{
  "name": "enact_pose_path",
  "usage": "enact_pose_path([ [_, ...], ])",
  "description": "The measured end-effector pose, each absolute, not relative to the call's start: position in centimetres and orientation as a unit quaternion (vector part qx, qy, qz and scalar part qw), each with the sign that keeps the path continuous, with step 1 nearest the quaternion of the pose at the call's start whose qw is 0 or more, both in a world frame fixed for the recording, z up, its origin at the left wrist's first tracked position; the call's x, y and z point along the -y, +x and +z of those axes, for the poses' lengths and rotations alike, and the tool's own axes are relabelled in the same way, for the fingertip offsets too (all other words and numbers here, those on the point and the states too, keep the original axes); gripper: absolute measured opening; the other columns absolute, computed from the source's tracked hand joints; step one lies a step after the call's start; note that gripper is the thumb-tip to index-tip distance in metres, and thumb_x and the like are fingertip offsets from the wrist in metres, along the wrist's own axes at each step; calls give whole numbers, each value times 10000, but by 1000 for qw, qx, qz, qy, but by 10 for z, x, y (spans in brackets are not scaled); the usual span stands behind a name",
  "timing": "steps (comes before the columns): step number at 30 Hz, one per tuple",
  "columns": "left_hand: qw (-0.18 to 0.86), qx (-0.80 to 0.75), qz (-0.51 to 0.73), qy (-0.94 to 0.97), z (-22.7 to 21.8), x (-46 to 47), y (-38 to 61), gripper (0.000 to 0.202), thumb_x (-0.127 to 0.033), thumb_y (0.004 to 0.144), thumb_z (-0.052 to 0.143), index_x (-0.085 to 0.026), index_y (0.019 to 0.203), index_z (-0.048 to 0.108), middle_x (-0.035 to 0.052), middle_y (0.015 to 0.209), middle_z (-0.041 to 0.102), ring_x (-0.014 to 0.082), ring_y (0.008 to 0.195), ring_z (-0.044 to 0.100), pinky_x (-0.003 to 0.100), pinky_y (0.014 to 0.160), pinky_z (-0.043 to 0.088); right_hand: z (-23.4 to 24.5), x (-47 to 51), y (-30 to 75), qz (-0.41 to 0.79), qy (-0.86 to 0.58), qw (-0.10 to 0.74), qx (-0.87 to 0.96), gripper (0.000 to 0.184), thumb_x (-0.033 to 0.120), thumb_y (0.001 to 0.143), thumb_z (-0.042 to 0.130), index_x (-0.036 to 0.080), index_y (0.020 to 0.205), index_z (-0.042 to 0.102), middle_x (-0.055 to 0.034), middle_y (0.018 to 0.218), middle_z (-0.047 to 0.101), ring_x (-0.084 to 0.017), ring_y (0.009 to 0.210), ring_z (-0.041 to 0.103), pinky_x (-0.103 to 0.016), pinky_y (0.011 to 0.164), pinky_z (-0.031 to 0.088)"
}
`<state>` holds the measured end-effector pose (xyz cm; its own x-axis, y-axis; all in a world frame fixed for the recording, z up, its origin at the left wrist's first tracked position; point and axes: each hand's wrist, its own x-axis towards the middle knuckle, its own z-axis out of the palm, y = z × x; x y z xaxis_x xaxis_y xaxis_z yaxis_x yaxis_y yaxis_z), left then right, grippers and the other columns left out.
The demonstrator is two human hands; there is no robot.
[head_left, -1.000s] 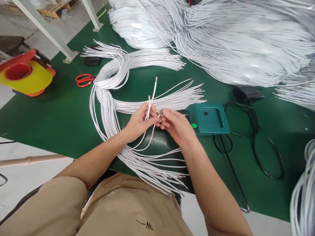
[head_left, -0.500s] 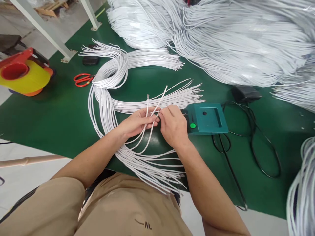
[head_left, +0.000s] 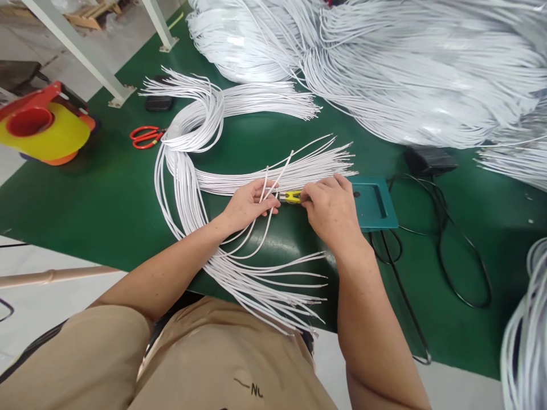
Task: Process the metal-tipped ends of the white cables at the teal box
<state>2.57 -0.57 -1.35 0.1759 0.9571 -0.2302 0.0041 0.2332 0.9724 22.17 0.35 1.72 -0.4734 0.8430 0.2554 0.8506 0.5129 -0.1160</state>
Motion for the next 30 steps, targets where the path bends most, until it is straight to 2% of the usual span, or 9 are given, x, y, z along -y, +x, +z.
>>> enact_pose_path([
  [4, 571, -531, 387, 492, -19, 4, 28, 362, -178, 713, 722, -151, 1043, 575, 5, 762, 699, 123, 636, 694, 178, 527, 482, 16, -5, 221, -36, -497, 157, 853, 245, 52, 799, 457, 204, 726, 636, -65, 644, 610, -252, 802, 481, -402, 871, 351],
  [9, 550, -541, 355, 528, -24, 4, 27, 358, -196, 722, 717, -165, 1055, 591, 18, 835, 706, 136, 679, 707, 192, 561, 519, 17, -5, 220, -29, -508, 148, 848, 230, 74, 823, 471, 197, 757, 654, -75, 664, 605, -255, 806, 499, -430, 901, 374],
  [13, 577, -529, 357, 509, -23, 4, 26, 382, -185, 723, 720, -150, 1079, 588, 16, 815, 696, 135, 683, 707, 209, 598, 545, 17, -1, 224, -64, -559, 172, 809, 198, 211, 887, 524, 174, 1030, 656, -125, 1051, 687, -307, 1093, 519, -575, 1083, 232],
  [15, 598, -522, 360, 490, -21, 3, 25, 394, -165, 718, 724, -136, 1086, 586, 6, 771, 683, 131, 672, 702, 224, 624, 556, 15, 0, 228, -102, -618, 192, 755, 303, 266, 916, 506, 146, 1176, 606, -181, 1272, 605, -356, 1239, 448, -655, 1086, 166],
  [17, 615, -519, 357, 474, -18, 2, 24, 410, -152, 714, 728, -127, 1096, 584, 1, 744, 678, 126, 660, 697, 235, 646, 560, 10, 0, 231, -115, -645, 194, 730, 350, 280, 937, 471, 133, 1238, 573, -211, 1332, 562, -378, 1280, 422, -687, 1067, 170],
  [21, 615, -522, 362, 467, -16, 2, 18, 463, -172, 709, 742, -126, 1142, 585, 7, 747, 680, 127, 665, 694, 237, 655, 544, 9, -3, 233, -106, -640, 198, 735, 340, 267, 938, 467, 145, 1233, 582, -192, 1310, 589, -365, 1264, 446, -657, 1081, 176],
  [24, 605, -511, 381, 476, -16, 4, 14, 526, -232, 713, 756, -144, 1202, 584, 10, 770, 686, 132, 683, 685, 231, 634, 513, 16, 0, 225, -62, -603, 246, 757, 312, 281, 941, 474, 146, 1184, 616, -170, 1244, 633, -332, 1166, 504, -550, 1044, 289],
  [27, 607, -494, 391, 484, -17, 5, 10, 425, -309, 705, 773, -134, 1074, 655, 27, 810, 692, 124, 692, 653, 227, 628, 486, 22, 11, 204, 94, -440, 275, 849, 237, 281, 950, 476, 197, 1041, 678, -96, 1037, 710, -241, 960, 568, -392, 898, 416],
  [30, 614, -479, 408, 477, -18, 5, 8, 352, -343, 687, 793, -133, 943, 676, 13, 788, 667, 99, 669, 600, 224, 642, 475, 18, 28, 176, 207, -310, 199, 906, 141, 257, 878, 596, 196, 793, 692, -94, 849, 703, -247, 919, 568, -374, 857, 431],
])
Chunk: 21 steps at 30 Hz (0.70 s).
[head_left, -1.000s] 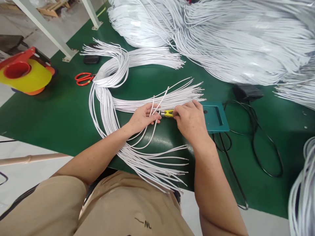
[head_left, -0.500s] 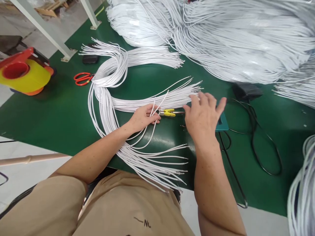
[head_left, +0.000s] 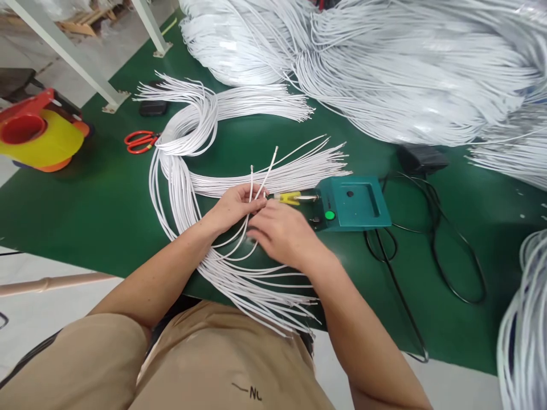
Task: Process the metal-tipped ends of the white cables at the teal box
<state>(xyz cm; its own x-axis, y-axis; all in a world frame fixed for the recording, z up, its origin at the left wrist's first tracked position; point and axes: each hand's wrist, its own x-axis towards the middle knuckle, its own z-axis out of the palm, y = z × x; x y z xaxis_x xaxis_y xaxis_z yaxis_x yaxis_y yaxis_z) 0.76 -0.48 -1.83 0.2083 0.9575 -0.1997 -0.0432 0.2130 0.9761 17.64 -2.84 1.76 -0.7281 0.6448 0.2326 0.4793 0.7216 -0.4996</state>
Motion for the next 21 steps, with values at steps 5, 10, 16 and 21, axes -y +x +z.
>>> enact_pose_path([
  [5, 613, -478, 423, 465, -18, 4, 5, 338, -381, 727, 768, -171, 977, 681, 20, 880, 676, 109, 791, 632, 209, 674, 471, 13, 43, 164, 395, -383, 130, 825, 325, 204, 768, 690, 226, 479, 543, -5, 459, 491, -156, 478, 414, -330, 569, 374],
  [10, 590, -471, 392, 526, -13, 11, 11, 350, -408, 765, 732, -147, 997, 695, 22, 755, 670, 114, 702, 625, 236, 672, 489, 26, 19, 191, 444, -502, 300, 678, 232, 343, 901, 542, 219, 740, 653, 41, 536, 574, -86, 390, 403, -260, 481, 329],
  [16, 648, -400, 345, 549, -7, 20, 19, 385, -449, 830, 659, -156, 1076, 712, 74, 874, 721, 151, 788, 668, 273, 741, 523, 28, 5, 197, 472, -530, 480, 516, 195, 370, 795, 672, 210, 708, 603, 59, 566, 520, -78, 457, 404, -252, 499, 327],
  [21, 665, -382, 442, 466, -8, 15, 20, 416, -399, 787, 726, -174, 1133, 680, 51, 891, 706, 129, 788, 657, 235, 710, 508, 27, 13, 180, 554, -468, 435, 534, 178, 309, 772, 678, 188, 650, 631, 31, 595, 584, -94, 537, 455, -256, 554, 367],
])
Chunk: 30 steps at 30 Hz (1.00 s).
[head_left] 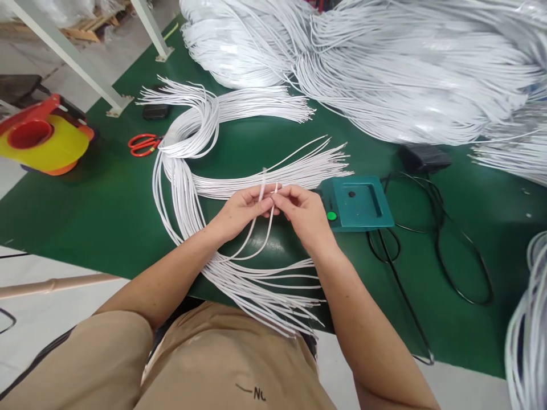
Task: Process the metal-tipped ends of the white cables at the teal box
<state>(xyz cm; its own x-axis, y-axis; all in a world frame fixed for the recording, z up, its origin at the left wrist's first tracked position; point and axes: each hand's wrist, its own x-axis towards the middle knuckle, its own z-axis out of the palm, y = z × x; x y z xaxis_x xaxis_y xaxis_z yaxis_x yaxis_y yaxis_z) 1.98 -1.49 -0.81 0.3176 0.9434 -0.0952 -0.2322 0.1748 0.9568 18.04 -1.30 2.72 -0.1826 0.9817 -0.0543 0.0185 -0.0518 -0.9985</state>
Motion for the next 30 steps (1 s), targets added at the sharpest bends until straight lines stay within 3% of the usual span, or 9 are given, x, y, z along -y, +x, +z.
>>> enact_pose_path([
  [3, 657, -396, 461, 445, -10, 13, 19, 459, -329, 724, 791, -190, 1138, 648, 4, 805, 675, 90, 682, 636, 177, 577, 447, 27, 14, 175, 578, -451, 429, 528, 162, 332, 786, 673, 186, 718, 661, 30, 627, 609, -97, 560, 499, -252, 561, 389],
  [6, 643, -405, 461, 459, -9, 14, 19, 496, -305, 714, 797, -187, 1156, 608, -7, 801, 671, 90, 668, 648, 187, 600, 471, 26, 13, 174, 592, -453, 450, 492, 201, 364, 730, 741, 186, 783, 664, 30, 657, 626, -100, 562, 531, -246, 533, 392],
  [11, 637, -406, 445, 481, -6, 17, 21, 531, -288, 715, 793, -176, 1175, 553, -23, 761, 666, 103, 667, 666, 234, 694, 519, 23, 11, 178, 577, -475, 457, 482, 178, 323, 710, 755, 169, 691, 670, 38, 586, 591, -72, 500, 447, -239, 520, 364],
  [18, 649, -385, 458, 470, -6, 16, 20, 493, -295, 739, 779, -187, 1105, 467, -32, 722, 660, 95, 631, 649, 214, 629, 485, 20, 10, 177, 692, -426, 438, 386, 225, 342, 680, 759, 150, 640, 650, 18, 570, 551, -67, 499, 415, -220, 478, 325],
  [22, 654, -363, 460, 479, -8, 16, 19, 420, -323, 768, 755, -203, 956, 398, -36, 730, 660, 84, 622, 625, 214, 625, 471, 22, 10, 175, 738, -418, 421, 321, 311, 305, 674, 750, 166, 529, 512, 49, 511, 455, -41, 434, 303, -201, 412, 287],
  [25, 647, -341, 453, 510, -11, 18, 20, 371, -324, 819, 706, -203, 869, 358, -25, 732, 662, 78, 619, 604, 216, 620, 461, 21, 9, 176, 744, -410, 419, 322, 356, 430, 749, 706, 170, 575, 536, 86, 468, 346, -36, 392, 234, -200, 381, 291],
  [27, 640, -322, 445, 537, -13, 19, 22, 339, -310, 855, 665, -202, 836, 344, -24, 717, 653, 76, 619, 595, 226, 638, 465, 20, 8, 178, 747, -402, 409, 336, 364, 496, 782, 669, 164, 647, 600, 94, 433, 304, -52, 373, 292, -198, 371, 291],
  [30, 632, -315, 439, 556, -14, 21, 23, 316, -295, 879, 634, -200, 813, 339, -19, 715, 646, 81, 642, 604, 234, 662, 470, 18, 8, 179, 760, -392, 385, 348, 334, 450, 781, 687, 154, 644, 611, 87, 400, 316, -72, 385, 397, -187, 379, 295],
])
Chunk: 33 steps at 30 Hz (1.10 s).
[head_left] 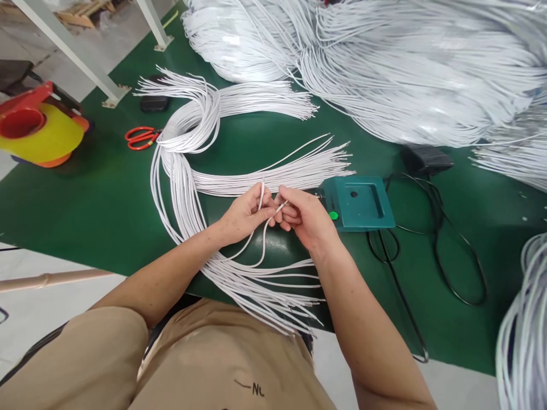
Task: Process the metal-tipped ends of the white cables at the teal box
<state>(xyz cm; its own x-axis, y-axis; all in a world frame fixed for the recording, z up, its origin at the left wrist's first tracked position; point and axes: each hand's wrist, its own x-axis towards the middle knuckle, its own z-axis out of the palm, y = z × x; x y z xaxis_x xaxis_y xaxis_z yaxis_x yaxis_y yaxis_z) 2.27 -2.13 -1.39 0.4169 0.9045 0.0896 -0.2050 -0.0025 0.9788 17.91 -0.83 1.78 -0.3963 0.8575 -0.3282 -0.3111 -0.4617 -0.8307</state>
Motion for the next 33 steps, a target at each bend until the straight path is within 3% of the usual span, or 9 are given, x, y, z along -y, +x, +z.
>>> enact_pose_path([
  [10, 597, -350, 484, 535, -14, 18, 18, 310, -314, 829, 694, -187, 858, 413, -18, 752, 637, 78, 642, 622, 193, 589, 456, 19, 10, 180, 779, -365, 405, 309, 302, 389, 733, 766, 160, 638, 595, 51, 562, 485, -54, 500, 409, -183, 469, 374],
  [17, 593, -357, 472, 545, -13, 17, 16, 465, -309, 832, 688, -211, 1243, 493, -9, 786, 607, 90, 682, 601, 179, 555, 444, 23, 14, 177, 632, -457, 460, 424, 193, 336, 715, 754, 162, 776, 698, 27, 647, 602, -88, 576, 513, -236, 583, 461],
  [19, 610, -362, 455, 539, -12, 18, 16, 447, -310, 840, 678, -212, 1251, 534, -5, 783, 579, 89, 685, 584, 175, 537, 435, 22, 15, 177, 585, -480, 453, 472, 170, 322, 736, 726, 164, 791, 695, 19, 670, 627, -100, 587, 529, -252, 605, 471],
  [21, 645, -360, 447, 503, -9, 19, 17, 401, -302, 833, 686, -219, 1208, 571, -7, 776, 570, 84, 676, 575, 166, 522, 423, 18, 16, 175, 510, -506, 445, 535, 135, 304, 793, 661, 174, 756, 662, 10, 679, 621, -118, 610, 541, -269, 625, 472],
  [24, 729, -349, 433, 398, -2, 20, 18, 388, -260, 805, 716, -223, 1165, 577, -9, 775, 591, 69, 655, 570, 144, 504, 396, 11, 17, 173, 294, -524, 425, 677, 184, 226, 886, 520, 184, 729, 606, -30, 750, 610, -154, 706, 550, -295, 683, 451],
  [27, 769, -344, 420, 338, 2, 18, 17, 387, -227, 784, 731, -192, 1139, 582, -6, 761, 601, 60, 643, 573, 130, 498, 388, 8, 17, 175, 80, -481, 343, 803, 289, 194, 953, 392, 181, 753, 600, -80, 813, 606, -194, 805, 534, -325, 759, 417],
  [33, 670, -430, 416, 441, -7, 13, 16, 417, -229, 783, 707, -172, 1166, 553, 11, 766, 658, 96, 648, 635, 134, 430, 363, 19, 5, 204, -47, -517, 206, 830, 209, 239, 932, 476, 167, 1057, 627, -113, 1043, 678, -268, 972, 532, -403, 889, 357],
])
